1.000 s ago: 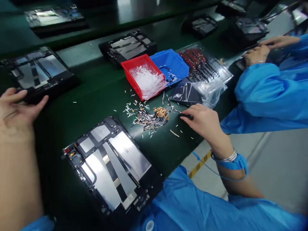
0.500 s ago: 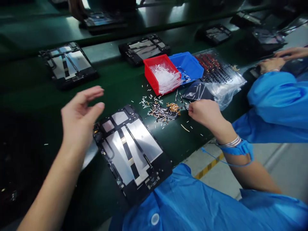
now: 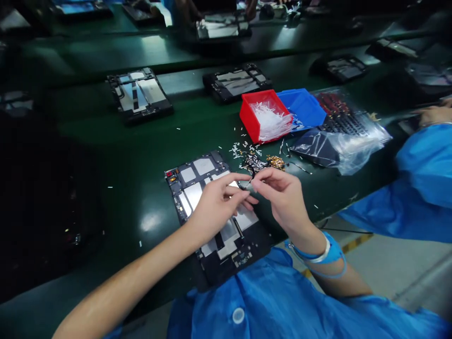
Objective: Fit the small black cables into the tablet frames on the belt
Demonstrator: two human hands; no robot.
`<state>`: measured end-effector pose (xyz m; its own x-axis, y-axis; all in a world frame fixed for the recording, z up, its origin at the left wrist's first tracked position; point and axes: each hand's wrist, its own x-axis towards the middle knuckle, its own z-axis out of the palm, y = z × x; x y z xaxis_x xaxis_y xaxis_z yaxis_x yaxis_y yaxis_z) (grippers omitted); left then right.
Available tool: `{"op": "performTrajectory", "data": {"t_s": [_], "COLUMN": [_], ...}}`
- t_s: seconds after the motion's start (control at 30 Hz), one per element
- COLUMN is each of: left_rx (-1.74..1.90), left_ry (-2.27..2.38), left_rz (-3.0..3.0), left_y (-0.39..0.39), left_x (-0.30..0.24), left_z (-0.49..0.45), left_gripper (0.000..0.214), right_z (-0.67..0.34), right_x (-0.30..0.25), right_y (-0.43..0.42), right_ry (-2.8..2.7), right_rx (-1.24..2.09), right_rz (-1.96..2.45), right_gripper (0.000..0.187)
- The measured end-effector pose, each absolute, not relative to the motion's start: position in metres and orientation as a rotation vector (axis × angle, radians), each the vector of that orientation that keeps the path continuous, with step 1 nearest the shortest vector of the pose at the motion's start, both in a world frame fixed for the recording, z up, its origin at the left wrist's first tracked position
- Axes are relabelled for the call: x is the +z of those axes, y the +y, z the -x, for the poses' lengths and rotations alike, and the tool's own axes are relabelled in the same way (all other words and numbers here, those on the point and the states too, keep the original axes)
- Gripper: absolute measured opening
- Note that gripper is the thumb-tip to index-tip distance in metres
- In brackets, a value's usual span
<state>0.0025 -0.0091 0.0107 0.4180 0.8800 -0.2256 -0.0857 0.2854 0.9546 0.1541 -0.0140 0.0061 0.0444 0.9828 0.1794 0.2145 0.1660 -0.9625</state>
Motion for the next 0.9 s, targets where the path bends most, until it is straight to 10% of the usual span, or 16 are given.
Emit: {"op": "performTrajectory", "data": {"t_s": [0.27, 0.9], "left_rx": [0.809, 0.78], "left_ry": [1.015, 0.905], "left_rz": [-1.075, -1.05], "left_y": [0.001, 0.007], "left_x": [0.01, 0.001], "left_z": [0.005, 0.01], "left_gripper": [0.016, 0.042], "right_z": [-0.149, -0.151], "right_x": [0.008, 0.002], "right_y": [-0.009, 0.007], "right_ry": [-1.973, -2.178], "right_rx": [0.075, 0.046], "right_rz": [1.104, 1.063], "right_gripper": [0.012, 0.018]}}
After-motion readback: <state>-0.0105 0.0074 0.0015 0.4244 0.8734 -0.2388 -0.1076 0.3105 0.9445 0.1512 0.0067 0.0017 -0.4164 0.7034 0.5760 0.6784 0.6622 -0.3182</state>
